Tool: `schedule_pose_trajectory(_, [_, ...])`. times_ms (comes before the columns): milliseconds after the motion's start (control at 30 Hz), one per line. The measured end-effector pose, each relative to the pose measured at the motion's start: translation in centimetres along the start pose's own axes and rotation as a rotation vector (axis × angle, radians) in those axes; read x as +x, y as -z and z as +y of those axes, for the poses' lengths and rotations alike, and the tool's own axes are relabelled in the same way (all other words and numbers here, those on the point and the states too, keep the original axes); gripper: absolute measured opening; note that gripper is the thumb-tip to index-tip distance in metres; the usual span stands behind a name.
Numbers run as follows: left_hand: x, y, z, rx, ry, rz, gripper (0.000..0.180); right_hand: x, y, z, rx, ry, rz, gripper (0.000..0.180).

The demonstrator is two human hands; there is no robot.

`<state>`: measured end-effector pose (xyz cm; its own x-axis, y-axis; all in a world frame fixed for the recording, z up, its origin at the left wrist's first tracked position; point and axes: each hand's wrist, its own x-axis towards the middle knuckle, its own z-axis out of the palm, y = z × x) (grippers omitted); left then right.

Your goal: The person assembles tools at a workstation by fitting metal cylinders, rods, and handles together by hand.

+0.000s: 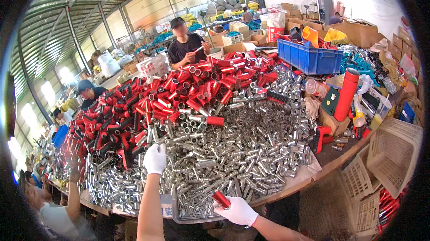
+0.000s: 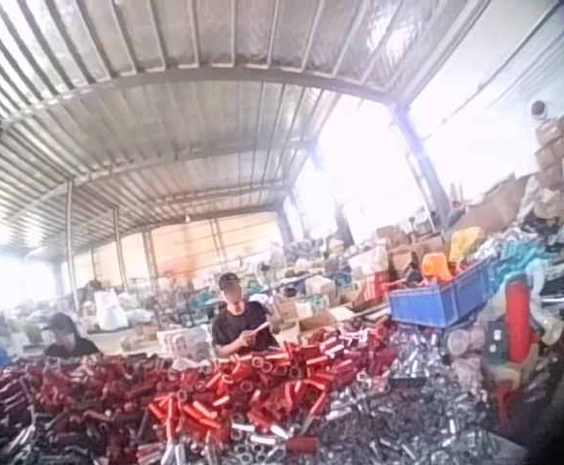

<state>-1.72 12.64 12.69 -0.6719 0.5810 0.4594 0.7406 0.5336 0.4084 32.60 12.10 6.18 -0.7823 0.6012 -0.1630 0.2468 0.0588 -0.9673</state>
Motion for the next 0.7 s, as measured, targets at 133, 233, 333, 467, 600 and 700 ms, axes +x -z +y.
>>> schedule_pose_trajectory(133, [0.1,0.2,0.5,0.039,0.049,-0.095,0.047,-0.1,0.2,-0.2,0.011,-0.02,0.001,0.035])
schedule_pose_trajectory(233, [0.1,0.1,0.3,-0.131,0.074,-0.085,0.04,-0.1,0.2,0.7,-0.048,-0.029,0.004,0.035])
schedule_pose_trajectory(333, [0.9,-2.0,-3.7,-0.346,0.14,-0.01,0.032,-0.7,-0.4,-0.3,0.015,0.062,0.023,0.025])
schedule_pose_trajectory(467, [0.4,-1.6,-3.2,-0.323,0.131,0.028,0.028,-1.8,-0.1,-1.9,0.143,-0.123,-0.024,0.027])
schedule_pose_trajectory(600, [1.9,-1.1,-4.5,-0.014,-0.013,0.078,0.033,-0.5,-0.7,1.0,0.048,0.069,0.025,0.027])
schedule_pose_trajectory(700, [2.5,-0.8,-2.2,-0.649,0.484,-0.189,0.04,-0.2,0.3,0.9,0.01,-0.032,0.033,0.032])
